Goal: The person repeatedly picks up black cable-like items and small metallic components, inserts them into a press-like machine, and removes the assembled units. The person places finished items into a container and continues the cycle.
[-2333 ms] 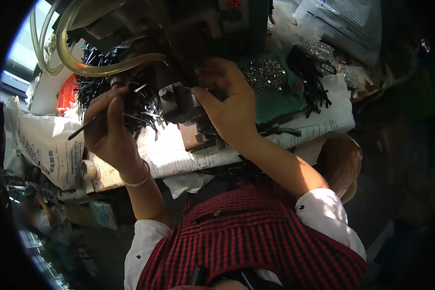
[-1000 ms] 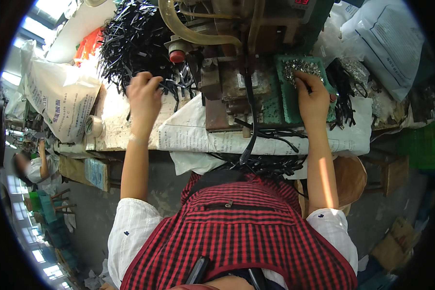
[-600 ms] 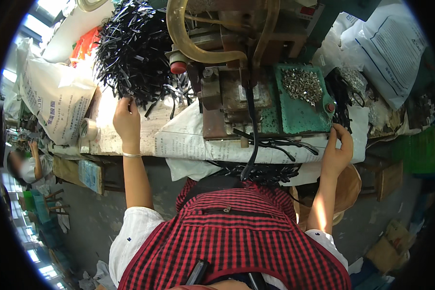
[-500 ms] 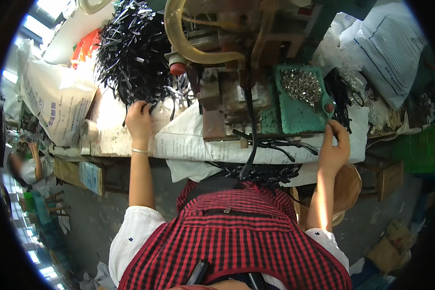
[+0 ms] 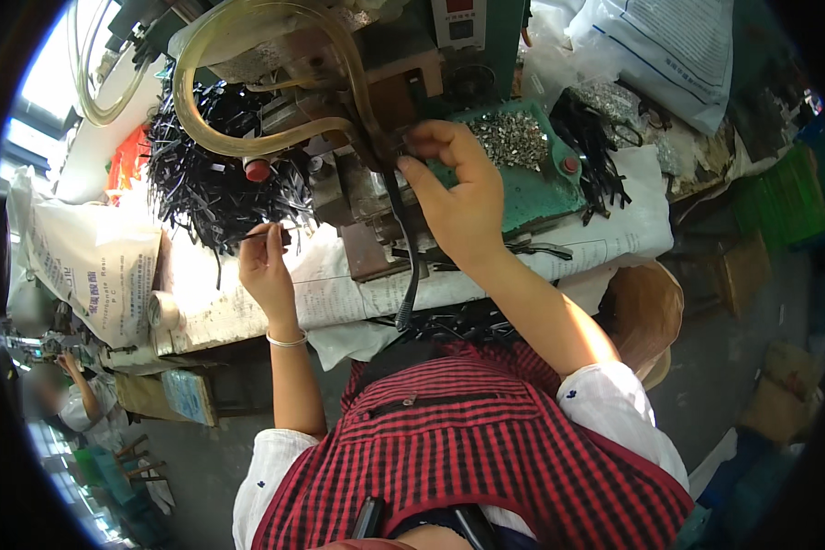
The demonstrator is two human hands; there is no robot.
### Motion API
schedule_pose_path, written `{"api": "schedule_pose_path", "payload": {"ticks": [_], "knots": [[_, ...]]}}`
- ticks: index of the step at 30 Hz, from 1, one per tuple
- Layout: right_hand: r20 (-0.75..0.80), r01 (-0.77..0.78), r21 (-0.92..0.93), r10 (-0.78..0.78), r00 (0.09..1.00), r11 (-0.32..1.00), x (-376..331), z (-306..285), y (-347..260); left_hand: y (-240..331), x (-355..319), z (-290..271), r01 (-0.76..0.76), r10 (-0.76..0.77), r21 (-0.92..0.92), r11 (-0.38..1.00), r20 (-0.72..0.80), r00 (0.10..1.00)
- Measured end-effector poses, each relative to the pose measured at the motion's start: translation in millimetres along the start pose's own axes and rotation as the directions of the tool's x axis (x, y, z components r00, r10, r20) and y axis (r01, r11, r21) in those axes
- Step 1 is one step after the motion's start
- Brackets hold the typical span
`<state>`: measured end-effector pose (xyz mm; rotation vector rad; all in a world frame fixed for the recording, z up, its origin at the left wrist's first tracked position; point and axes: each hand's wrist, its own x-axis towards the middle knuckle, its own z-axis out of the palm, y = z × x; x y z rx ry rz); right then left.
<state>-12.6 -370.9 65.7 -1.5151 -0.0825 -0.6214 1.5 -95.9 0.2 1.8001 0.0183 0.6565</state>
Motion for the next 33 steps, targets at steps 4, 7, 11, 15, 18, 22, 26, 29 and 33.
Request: {"api": "schedule_pose_path", "payload": {"ticks": [4,7,11,15,18,22,26,29,33], "knots": [[-0.006,-0.061,0.096,0.062,0.998,0.994,0.9,1.4,-7.8,86.9,3.3,24.1,-0.321,0.326,-0.151,0.935,0.013,0.945],[0.039,-0.158,0.219,0.153,0.987,0.963,2.0,8.8,-25.2,129.8,-4.1,29.5,-0.661,0.672,-0.123,0.74,0.154,0.724],[0.146,-0.16,0.102,0.145,0.979,0.982,-1.5,2.5,-54.9,149.4,-16.7,48.5,-0.858,0.808,-0.079,0.507,0.392,0.441],[0.215,-0.146,-0.059,0.155,0.964,0.988,10.1,-42.3,-42.9,134.3,-22.7,81.7,-0.922,0.872,-0.043,0.385,0.345,0.348],[-0.259,-0.08,-0.361,-0.017,0.966,0.929,26.7,-101.8,17.5,125.3,-13.1,87.7,-0.929,0.893,-0.107,0.354,0.334,0.301],[-0.117,-0.064,-0.674,-0.02,0.993,0.736,1.1,-131.8,51.8,120.0,-17.1,87.9,-0.934,0.899,-0.077,0.349,0.308,0.311],[0.016,0.021,-0.884,-0.015,1.0,0.467,-3.9,-110.4,47.5,119.2,-17.1,89.8,-0.923,0.892,-0.075,0.377,0.296,0.34],[0.018,0.03,-0.926,-0.035,0.999,0.375,3.1,-96.3,52.5,128.3,-20.7,81.3,-0.882,0.846,-0.103,0.46,0.354,0.399],[0.076,0.079,-0.959,-0.023,0.997,0.273,7.0,-89.8,54.4,128.0,-47.6,53.8,-0.724,0.658,-0.04,0.689,0.454,0.601]]}}
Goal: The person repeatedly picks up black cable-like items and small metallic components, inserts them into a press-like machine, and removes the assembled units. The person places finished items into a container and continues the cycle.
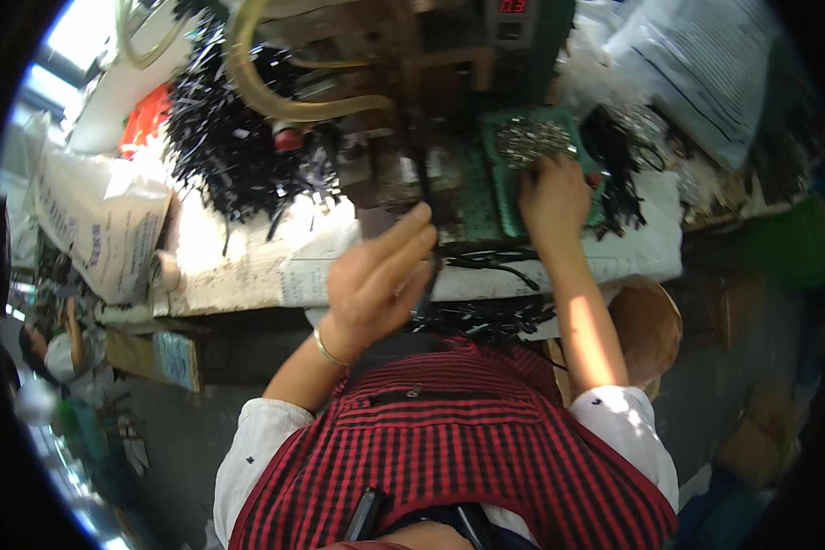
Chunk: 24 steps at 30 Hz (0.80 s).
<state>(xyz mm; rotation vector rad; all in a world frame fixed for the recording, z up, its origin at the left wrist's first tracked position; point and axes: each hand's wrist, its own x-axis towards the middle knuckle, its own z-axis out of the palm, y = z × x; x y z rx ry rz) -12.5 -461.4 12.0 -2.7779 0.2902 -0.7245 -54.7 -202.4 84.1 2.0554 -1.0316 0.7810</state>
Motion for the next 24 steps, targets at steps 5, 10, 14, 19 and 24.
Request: {"api": "schedule_pose_path", "payload": {"ticks": [5,10,14,19,24], "knots": [[0.039,-0.158,0.208,0.153,0.987,0.965,-20.7,-4.8,12.8,-1.5,-66.7,-51.6,0.134,-0.128,0.135,0.982,-0.051,0.99],[-0.059,-0.127,0.395,0.163,0.985,0.91,-10.7,-14.4,17.7,-42.4,-17.5,-105.8,0.361,-0.188,0.286,0.888,-0.49,0.851],[-0.18,0.047,0.392,0.026,0.983,0.919,2.4,-8.6,19.2,-133.2,-20.2,-73.1,0.261,-0.284,0.58,0.772,-0.053,0.957],[-0.092,0.017,0.324,0.014,0.996,0.946,-15.9,-18.5,41.0,-217.1,-93.8,-25.7,0.322,-0.439,0.618,0.717,0.041,0.898],[-0.038,0.006,0.247,0.003,0.999,0.969,-25.4,-16.6,30.6,-183.3,-52.0,-27.3,0.507,-0.501,0.117,0.854,-0.083,0.862]]}}
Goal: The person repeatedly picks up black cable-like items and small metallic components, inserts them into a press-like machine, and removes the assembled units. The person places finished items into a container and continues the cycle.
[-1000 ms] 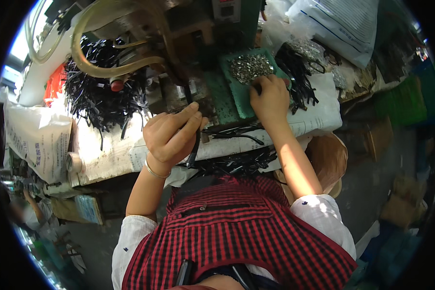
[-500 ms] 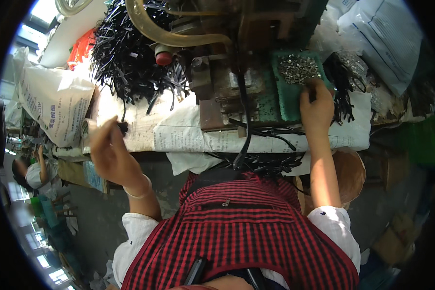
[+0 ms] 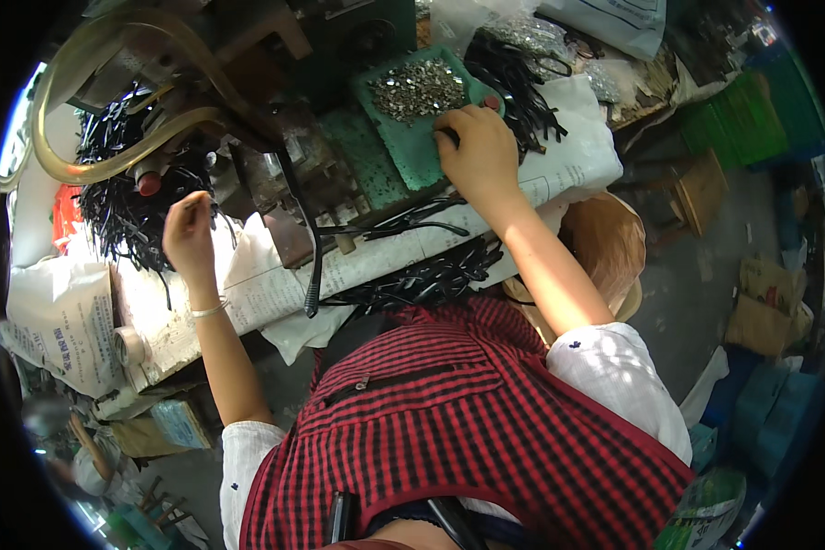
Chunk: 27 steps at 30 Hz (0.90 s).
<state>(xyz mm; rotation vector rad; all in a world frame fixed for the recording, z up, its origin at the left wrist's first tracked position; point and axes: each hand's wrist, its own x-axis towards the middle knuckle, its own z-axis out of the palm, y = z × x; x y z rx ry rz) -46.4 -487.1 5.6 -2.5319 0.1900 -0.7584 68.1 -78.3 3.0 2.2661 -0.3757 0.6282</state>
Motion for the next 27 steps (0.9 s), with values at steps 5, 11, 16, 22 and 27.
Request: {"api": "schedule_pose_path", "payload": {"ticks": [5,11,16,22,27], "knots": [[-0.086,-0.052,-0.14,0.041,0.996,0.989,9.3,19.8,-15.6,8.8,7.6,-52.4,0.146,-0.033,0.322,0.935,-0.331,0.943],[-0.039,0.053,-0.17,-0.061,0.997,0.984,22.5,33.6,-17.5,-44.3,-42.5,-3.3,0.158,-0.137,0.161,0.974,-0.133,0.981],[0.038,-0.266,0.11,0.264,0.964,0.958,4.6,1.0,-30.2,3.3,-28.7,-2.4,0.23,-0.352,-0.458,0.859,-0.202,0.914],[-0.178,0.149,0.641,-0.043,0.983,0.752,28.4,-11.1,-96.6,43.4,-15.7,-10.5,0.146,-0.337,-0.557,0.817,-0.256,0.906],[-0.045,0.005,0.846,0.062,0.997,0.532,34.7,15.2,-139.2,144.1,22.0,-48.6,-0.228,-0.005,-0.735,0.638,-0.3,0.954]]}}
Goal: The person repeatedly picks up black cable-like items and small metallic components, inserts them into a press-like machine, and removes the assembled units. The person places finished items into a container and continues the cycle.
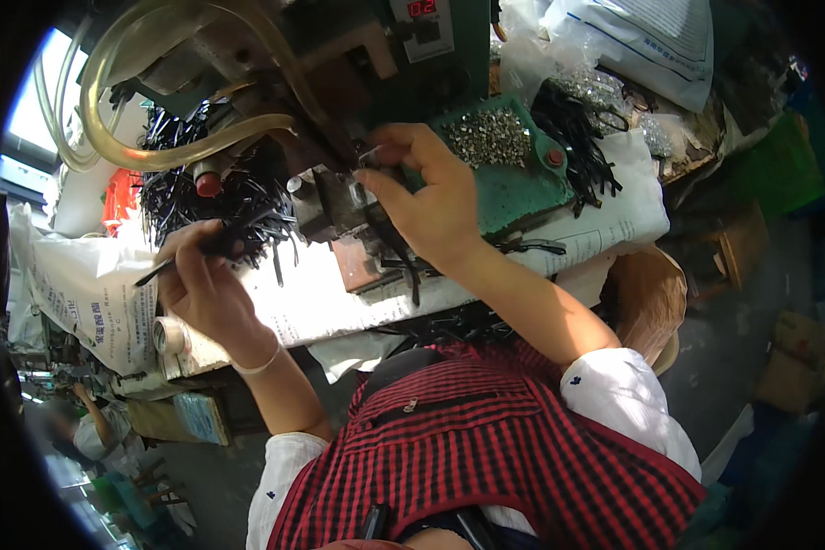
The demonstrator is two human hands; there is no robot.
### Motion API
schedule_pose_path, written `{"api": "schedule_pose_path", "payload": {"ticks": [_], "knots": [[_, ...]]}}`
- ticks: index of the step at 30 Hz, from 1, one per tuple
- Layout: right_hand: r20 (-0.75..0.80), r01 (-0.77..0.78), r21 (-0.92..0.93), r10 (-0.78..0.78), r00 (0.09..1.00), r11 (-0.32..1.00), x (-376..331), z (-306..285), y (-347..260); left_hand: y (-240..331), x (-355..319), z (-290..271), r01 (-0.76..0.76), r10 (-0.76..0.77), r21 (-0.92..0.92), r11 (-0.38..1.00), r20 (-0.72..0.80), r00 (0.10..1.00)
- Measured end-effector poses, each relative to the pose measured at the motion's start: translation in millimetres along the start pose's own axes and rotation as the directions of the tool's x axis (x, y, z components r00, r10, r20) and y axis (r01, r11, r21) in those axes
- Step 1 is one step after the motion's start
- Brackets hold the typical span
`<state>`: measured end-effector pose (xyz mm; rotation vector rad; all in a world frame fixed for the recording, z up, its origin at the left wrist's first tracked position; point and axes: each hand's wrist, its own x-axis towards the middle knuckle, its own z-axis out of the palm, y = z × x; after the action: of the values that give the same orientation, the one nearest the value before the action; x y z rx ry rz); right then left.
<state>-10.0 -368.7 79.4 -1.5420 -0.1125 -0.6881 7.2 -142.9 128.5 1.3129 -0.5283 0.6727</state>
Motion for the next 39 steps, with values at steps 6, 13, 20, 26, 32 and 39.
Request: {"api": "schedule_pose_path", "payload": {"ticks": [6,13,20,26,32,39], "knots": [[0.054,-0.16,0.19,0.153,0.987,0.969,0.4,9.9,-8.8,4.6,23.9,27.4,-0.113,0.107,0.052,0.992,0.109,0.988],[0.179,-0.431,0.302,0.393,0.902,0.85,-0.2,-1.5,-50.8,27.2,7.2,37.4,-0.06,0.042,0.142,0.988,0.128,0.991],[0.157,-0.256,-0.012,0.255,0.954,0.967,8.0,4.2,-35.4,42.6,-17.1,39.7,-0.147,0.138,0.103,0.984,0.091,0.986],[0.041,-0.256,0.212,0.253,0.967,0.943,-5.9,6.3,-9.1,24.1,13.5,30.5,-0.043,0.037,0.158,0.986,0.039,0.999],[0.146,-0.219,0.171,0.195,0.97,0.961,6.2,1.3,0.8,2.3,22.8,26.1,-0.103,0.102,0.0,0.995,0.067,0.992],[0.498,-0.569,0.103,0.453,0.74,0.816,48.9,-32.1,-65.7,19.9,15.4,29.5,-0.037,0.027,0.118,0.992,0.088,0.996]]}}
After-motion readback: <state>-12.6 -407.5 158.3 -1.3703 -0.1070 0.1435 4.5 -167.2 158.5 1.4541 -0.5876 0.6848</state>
